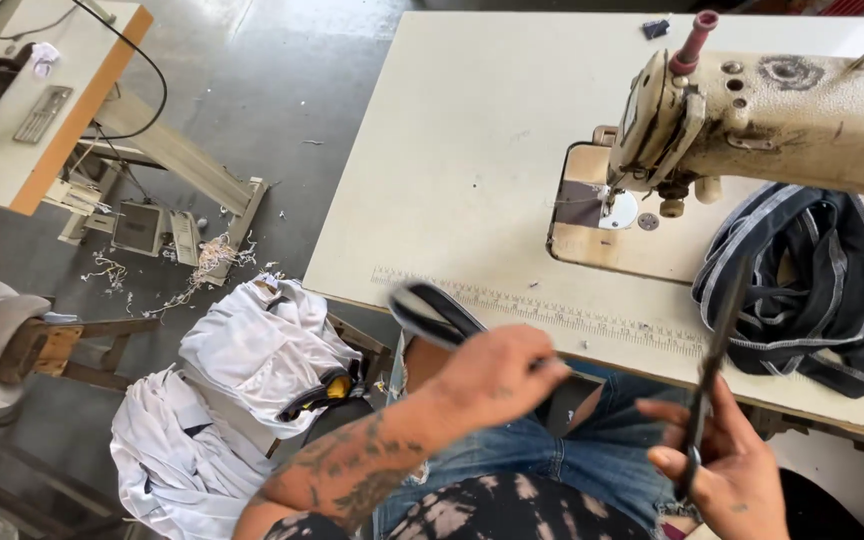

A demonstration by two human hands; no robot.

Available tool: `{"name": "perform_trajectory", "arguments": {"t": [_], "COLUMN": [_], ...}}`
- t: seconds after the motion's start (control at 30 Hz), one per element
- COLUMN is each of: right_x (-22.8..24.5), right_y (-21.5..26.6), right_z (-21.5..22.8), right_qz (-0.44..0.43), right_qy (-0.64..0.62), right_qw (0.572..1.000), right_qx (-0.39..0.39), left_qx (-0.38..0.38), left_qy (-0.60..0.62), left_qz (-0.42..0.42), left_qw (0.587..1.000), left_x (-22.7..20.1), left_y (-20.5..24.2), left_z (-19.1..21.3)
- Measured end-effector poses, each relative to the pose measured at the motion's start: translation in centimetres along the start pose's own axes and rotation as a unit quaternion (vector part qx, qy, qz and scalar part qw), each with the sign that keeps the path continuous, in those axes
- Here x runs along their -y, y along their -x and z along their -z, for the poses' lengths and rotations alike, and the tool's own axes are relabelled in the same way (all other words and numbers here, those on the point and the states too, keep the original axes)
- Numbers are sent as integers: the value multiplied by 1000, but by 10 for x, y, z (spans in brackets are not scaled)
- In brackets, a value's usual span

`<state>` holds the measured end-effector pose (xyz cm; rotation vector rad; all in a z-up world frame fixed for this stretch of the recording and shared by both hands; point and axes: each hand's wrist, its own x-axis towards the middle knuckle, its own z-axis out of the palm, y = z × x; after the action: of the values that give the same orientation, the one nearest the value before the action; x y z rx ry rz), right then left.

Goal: Trimming the ends of sewn fabric strips using scissors

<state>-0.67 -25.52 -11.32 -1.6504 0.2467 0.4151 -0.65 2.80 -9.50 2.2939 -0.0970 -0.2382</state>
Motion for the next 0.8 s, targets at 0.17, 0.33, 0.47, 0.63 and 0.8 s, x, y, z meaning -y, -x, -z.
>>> {"name": "perform_trajectory", "arguments": {"t": [0.17,0.33,0.47,0.63,0.8], "right_x": [-21,-5,-3,-22,-39], "right_y": [-25,-15,-9,-14,-11], "right_z": [-8,0,4,13,49], "right_qz": [106,299,296,300,231], "right_qy": [-39,-136,-157,-132,-163], "right_qw": [992,929,933,936,920], "right_qx": [63,170,132,131,270], "left_qx": [25,122,145,103,81], "left_qy": [124,297,312,286,244], "left_qz": [-88,8,-6,-42,-84], "left_qw": [988,947,939,952,963], "left_x": [-54,-51,-62,-64,-73], "left_y": [1,-12,-11,-13,-13], "left_z": [-9,-20,-14,-13,14]}}
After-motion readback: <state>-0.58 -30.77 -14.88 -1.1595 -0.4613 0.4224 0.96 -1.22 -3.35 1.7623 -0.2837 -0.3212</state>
